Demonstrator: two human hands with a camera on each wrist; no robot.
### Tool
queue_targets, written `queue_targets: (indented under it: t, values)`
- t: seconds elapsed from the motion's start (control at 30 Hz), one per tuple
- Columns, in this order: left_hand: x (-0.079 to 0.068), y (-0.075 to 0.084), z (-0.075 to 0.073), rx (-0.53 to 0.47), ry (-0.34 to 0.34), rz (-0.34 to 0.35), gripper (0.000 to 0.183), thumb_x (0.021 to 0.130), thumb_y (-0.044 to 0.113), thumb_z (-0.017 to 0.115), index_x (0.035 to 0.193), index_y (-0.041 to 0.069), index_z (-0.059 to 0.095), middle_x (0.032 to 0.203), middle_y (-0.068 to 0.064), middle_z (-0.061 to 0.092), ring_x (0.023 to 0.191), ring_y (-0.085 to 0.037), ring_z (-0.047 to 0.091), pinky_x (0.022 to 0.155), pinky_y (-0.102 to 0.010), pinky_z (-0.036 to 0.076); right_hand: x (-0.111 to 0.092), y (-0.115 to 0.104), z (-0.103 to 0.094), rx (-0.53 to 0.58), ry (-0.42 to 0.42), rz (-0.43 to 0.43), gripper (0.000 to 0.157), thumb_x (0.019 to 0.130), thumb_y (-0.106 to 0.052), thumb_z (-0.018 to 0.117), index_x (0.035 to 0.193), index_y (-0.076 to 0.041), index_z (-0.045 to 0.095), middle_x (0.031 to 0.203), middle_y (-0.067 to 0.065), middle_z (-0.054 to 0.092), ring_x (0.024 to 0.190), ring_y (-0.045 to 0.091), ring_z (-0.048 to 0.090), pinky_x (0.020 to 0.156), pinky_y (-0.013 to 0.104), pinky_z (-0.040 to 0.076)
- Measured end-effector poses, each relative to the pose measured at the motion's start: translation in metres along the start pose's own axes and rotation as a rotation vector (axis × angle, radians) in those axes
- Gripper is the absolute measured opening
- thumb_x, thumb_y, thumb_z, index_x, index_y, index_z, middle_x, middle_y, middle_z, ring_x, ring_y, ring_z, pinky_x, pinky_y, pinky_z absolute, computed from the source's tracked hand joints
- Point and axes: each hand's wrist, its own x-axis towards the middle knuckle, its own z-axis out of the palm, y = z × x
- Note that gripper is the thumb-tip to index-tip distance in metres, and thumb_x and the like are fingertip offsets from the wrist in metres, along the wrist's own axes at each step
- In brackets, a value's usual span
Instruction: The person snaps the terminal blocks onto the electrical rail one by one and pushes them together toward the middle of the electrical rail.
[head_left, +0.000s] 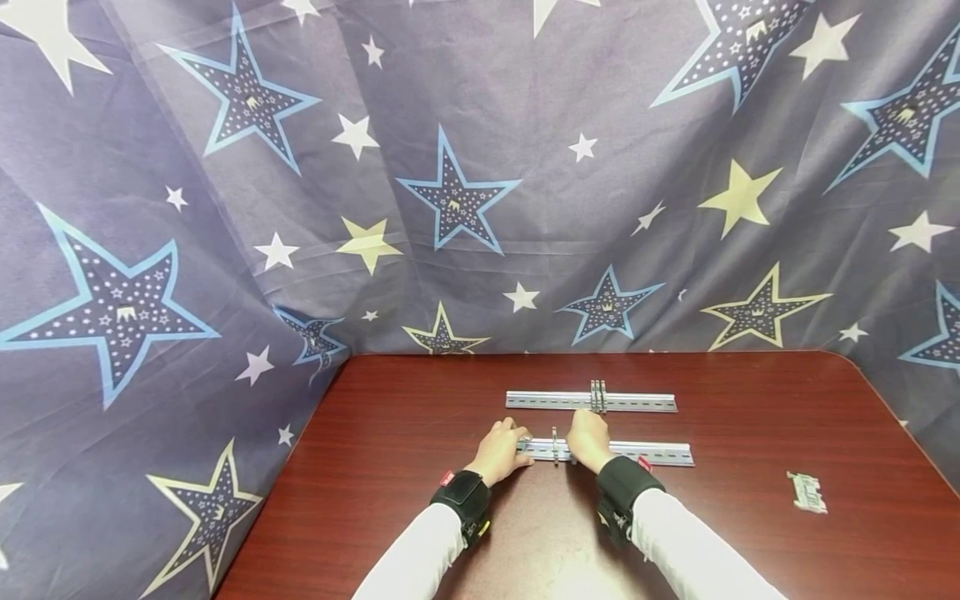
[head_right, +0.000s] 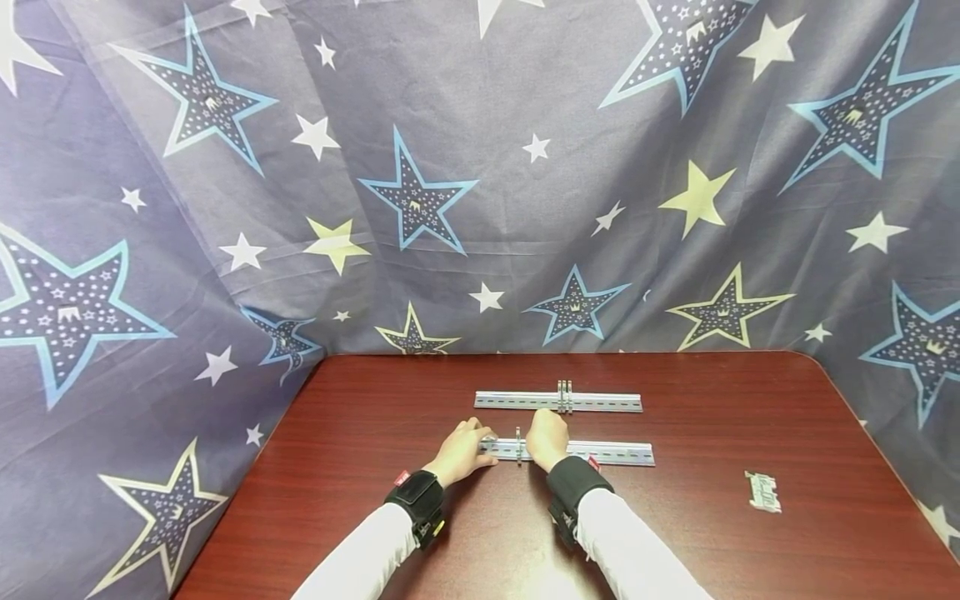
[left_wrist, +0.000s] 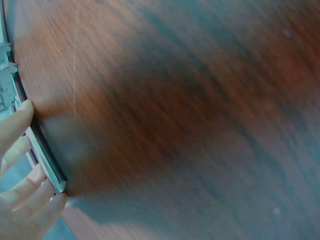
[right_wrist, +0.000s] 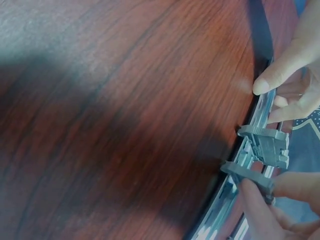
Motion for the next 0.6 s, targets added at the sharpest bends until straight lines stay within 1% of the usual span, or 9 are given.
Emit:
queue_targets:
  t: [0.03, 0.07, 0.13, 0.2, 0.27, 0.3, 0.4, 0.5, 0.6]
  values:
    - [0.0, 0.0, 0.0, 0.0, 0.001, 0.001, 0.033, 0.065, 0.029, 0.075, 0.091, 0.011, 0.064, 0.081, -0.002, 0.049, 0.076, -0.019, 0.048, 0.062, -0.028, 0.042, 0.001, 0.002, 0.005, -0.005, 0.02, -0.001, 0.004, 0.055, -0.004, 0.058, 0.059, -0.005, 0.059, 0.064, 0.013, 0.061, 0.056, 0.032, 0.058, 0.046, 0.04, 0.044]
    - [0.0, 0.0, 0.0, -0.001, 0.002, 0.002, 0.033, 0.064, 0.029, 0.075, 0.091, 0.011, 0.064, 0.08, -0.002, 0.049, 0.076, -0.019, 0.048, 0.061, -0.028, 0.042, 0.001, 0.0, 0.0, 0.001, -0.004, 0.014, 0.004, 0.058, -0.004, 0.058, 0.062, -0.004, 0.06, 0.066, 0.014, 0.062, 0.057, 0.033, 0.058, 0.048, 0.041, 0.045]
    - [0.0, 0.0, 0.0, -0.002, 0.003, 0.004, 0.033, 0.064, 0.029, 0.075, 0.091, 0.011, 0.064, 0.08, -0.003, 0.049, 0.076, -0.019, 0.048, 0.061, -0.028, 0.042, -0.002, -0.007, -0.008, 0.0, 0.016, 0.013, 0.006, 0.057, -0.003, 0.056, 0.062, -0.003, 0.06, 0.064, 0.015, 0.061, 0.055, 0.033, 0.057, 0.047, 0.041, 0.044]
    - [0.0, 0.0, -0.001, -0.001, 0.003, 0.004, 0.033, 0.065, 0.029, 0.075, 0.09, 0.011, 0.064, 0.08, -0.003, 0.049, 0.076, -0.019, 0.048, 0.061, -0.028, 0.042, -0.005, -0.015, -0.02, -0.001, 0.026, 0.013, 0.006, 0.056, -0.002, 0.055, 0.061, -0.002, 0.059, 0.062, 0.015, 0.06, 0.054, 0.033, 0.057, 0.046, 0.04, 0.044]
    - [-0.001, 0.0, -0.001, 0.002, 0.003, 0.004, 0.033, 0.065, 0.029, 0.075, 0.09, 0.011, 0.064, 0.08, -0.003, 0.049, 0.076, -0.019, 0.048, 0.061, -0.028, 0.042, -0.011, -0.03, -0.042, 0.006, 0.0, 0.026, 0.005, 0.057, -0.001, 0.055, 0.061, -0.001, 0.058, 0.063, 0.015, 0.06, 0.055, 0.033, 0.057, 0.047, 0.04, 0.044]
    - [-0.001, 0.0, -0.001, 0.002, 0.002, 0.002, 0.033, 0.065, 0.029, 0.075, 0.09, 0.011, 0.064, 0.081, -0.003, 0.049, 0.076, -0.019, 0.048, 0.061, -0.028, 0.042, -0.008, -0.02, -0.029, 0.004, 0.019, 0.018, 0.004, 0.054, -0.005, 0.057, 0.058, -0.004, 0.056, 0.06, 0.012, 0.059, 0.053, 0.03, 0.056, 0.045, 0.039, 0.043]
    - [-0.001, 0.001, -0.001, -0.003, -0.001, -0.002, 0.034, 0.065, 0.029, 0.075, 0.091, 0.011, 0.064, 0.081, -0.003, 0.049, 0.076, -0.019, 0.048, 0.06, -0.028, 0.042, -0.001, -0.002, -0.007, 0.014, -0.02, 0.032, 0.012, 0.053, -0.012, 0.066, 0.056, -0.009, 0.054, 0.059, 0.01, 0.059, 0.054, 0.029, 0.057, 0.046, 0.038, 0.043]
    - [-0.001, 0.001, -0.001, -0.009, -0.004, -0.006, 0.034, 0.065, 0.029, 0.075, 0.091, 0.01, 0.064, 0.081, -0.003, 0.049, 0.076, -0.019, 0.048, 0.06, -0.028, 0.042, -0.003, 0.007, -0.001, 0.027, -0.013, 0.011, 0.018, 0.052, -0.018, 0.071, 0.058, -0.009, 0.057, 0.061, 0.01, 0.061, 0.057, 0.03, 0.058, 0.049, 0.04, 0.044]
    - [-0.001, 0.001, -0.001, -0.011, -0.002, -0.004, 0.033, 0.065, 0.028, 0.075, 0.091, 0.01, 0.064, 0.081, -0.004, 0.049, 0.077, -0.02, 0.048, 0.06, -0.029, 0.042, -0.013, -0.014, -0.036, 0.05, -0.054, 0.013, 0.021, 0.059, -0.021, 0.073, 0.064, -0.004, 0.061, 0.065, 0.013, 0.062, 0.061, 0.032, 0.059, 0.054, 0.041, 0.045]
